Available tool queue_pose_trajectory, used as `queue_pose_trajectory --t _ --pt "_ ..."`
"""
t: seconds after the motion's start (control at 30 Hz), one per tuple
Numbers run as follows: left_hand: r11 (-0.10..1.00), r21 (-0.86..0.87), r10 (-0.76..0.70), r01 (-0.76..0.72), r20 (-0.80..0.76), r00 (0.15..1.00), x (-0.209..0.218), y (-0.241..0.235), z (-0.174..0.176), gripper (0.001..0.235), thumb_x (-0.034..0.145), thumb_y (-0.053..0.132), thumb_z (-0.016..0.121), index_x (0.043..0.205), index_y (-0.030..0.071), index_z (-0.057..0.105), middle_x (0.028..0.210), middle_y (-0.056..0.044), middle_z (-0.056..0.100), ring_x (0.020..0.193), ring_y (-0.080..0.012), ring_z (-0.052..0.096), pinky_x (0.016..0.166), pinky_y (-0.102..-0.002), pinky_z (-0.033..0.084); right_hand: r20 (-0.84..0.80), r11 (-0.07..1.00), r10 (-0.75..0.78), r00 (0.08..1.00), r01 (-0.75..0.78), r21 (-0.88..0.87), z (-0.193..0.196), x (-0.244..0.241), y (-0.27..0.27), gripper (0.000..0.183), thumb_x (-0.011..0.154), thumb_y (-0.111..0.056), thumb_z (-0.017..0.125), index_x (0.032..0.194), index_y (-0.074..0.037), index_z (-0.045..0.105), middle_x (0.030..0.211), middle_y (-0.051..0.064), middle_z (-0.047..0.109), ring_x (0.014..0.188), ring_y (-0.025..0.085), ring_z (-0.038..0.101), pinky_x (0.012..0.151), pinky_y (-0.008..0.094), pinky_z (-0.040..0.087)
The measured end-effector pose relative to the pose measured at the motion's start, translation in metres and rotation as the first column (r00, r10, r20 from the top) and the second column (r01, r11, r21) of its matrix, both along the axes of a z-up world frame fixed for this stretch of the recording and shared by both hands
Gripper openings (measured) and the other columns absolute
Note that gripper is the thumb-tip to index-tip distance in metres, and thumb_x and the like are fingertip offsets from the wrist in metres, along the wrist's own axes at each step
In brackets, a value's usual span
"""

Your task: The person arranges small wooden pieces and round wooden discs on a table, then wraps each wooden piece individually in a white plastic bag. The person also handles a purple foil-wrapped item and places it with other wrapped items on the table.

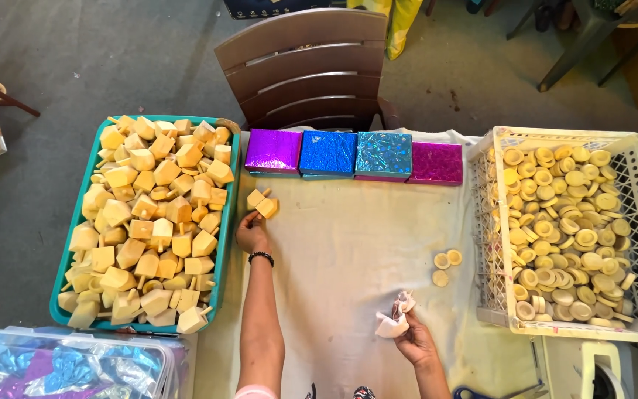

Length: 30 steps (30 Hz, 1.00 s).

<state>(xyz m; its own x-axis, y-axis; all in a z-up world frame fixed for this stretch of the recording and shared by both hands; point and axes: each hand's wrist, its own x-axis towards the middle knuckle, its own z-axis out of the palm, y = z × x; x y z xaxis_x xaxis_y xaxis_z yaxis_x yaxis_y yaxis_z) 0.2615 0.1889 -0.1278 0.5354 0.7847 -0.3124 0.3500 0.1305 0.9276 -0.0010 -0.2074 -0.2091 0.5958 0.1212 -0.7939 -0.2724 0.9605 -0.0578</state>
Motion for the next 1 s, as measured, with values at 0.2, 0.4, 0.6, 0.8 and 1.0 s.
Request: queue_pose_trajectory --t 0.2,0.4,0.6,0.8,1.0 --pt "0.981 0.165 0.098 -0.105 0.047 0.994 -0.007 0.001 -0.034 0.011 0.088 0.003 0.072 0.099 0.002 0.076 0.095 -0.006 0.072 0.085 -0.0178 0.065 0.078 -0.031 0.054 0.017 1.0 0.007 1.0 -0.007 -0.007 -0.017 -0.004 0.002 0.049 0.09 -0.001 0.06 0.137 -0.015 0.062 0.123 0.005 0.072 0.111 0.017 0.07 0.104 0.036 0.053" --pt "0.599 0.795 -0.009 -0.096 0.127 0.992 -0.045 -0.11 -0.005 0.027 0.085 0.011 0.066 0.11 0.0 0.066 0.111 -0.016 0.067 0.103 -0.0398 0.062 0.093 -0.048 0.044 0.206 1.0 0.013 0.979 -0.01 -0.018 -0.025 -0.004 0.0 0.048 0.088 -0.003 0.064 0.135 -0.014 0.062 0.12 0.005 0.072 0.109 0.019 0.07 0.104 0.044 0.052" --pt "0.267 0.703 -0.861 0.659 -0.134 0.491 -0.083 -0.291 -0.012 0.018 0.093 0.01 0.062 0.108 0.008 0.072 0.106 -0.013 0.072 0.105 -0.0344 0.065 0.097 -0.046 0.048 0.153 0.997 0.062 0.986 -0.053 -0.062 -0.04 -0.007 0.004 0.039 0.089 -0.009 0.067 0.128 -0.013 0.066 0.12 0.006 0.073 0.108 0.02 0.07 0.102 0.04 0.054" --pt "0.08 0.767 -0.93 0.637 -0.173 0.324 -0.109 -0.379 0.01 0.042 0.066 0.017 0.079 0.104 0.003 0.07 0.107 -0.017 0.07 0.107 -0.0413 0.062 0.084 -0.05 0.048 0.203 0.956 0.073 0.976 -0.011 -0.294 -0.035 -0.004 -0.001 0.027 0.094 -0.017 0.068 0.121 -0.013 0.067 0.108 0.004 0.071 0.095 0.02 0.067 0.086 0.038 0.055" --pt "0.412 0.369 -0.889 0.833 -0.038 0.457 -0.145 -0.316 0.018 0.022 0.083 0.016 0.08 0.1 0.005 0.074 0.09 -0.013 0.075 0.086 -0.0303 0.071 0.077 -0.04 0.055 0.245 0.922 0.074 0.967 0.027 -0.387 -0.128 -0.019 0.01 0.018 0.099 -0.021 0.069 0.116 -0.017 0.068 0.093 0.0 0.068 0.077 0.016 0.062 0.065 0.035 0.053"
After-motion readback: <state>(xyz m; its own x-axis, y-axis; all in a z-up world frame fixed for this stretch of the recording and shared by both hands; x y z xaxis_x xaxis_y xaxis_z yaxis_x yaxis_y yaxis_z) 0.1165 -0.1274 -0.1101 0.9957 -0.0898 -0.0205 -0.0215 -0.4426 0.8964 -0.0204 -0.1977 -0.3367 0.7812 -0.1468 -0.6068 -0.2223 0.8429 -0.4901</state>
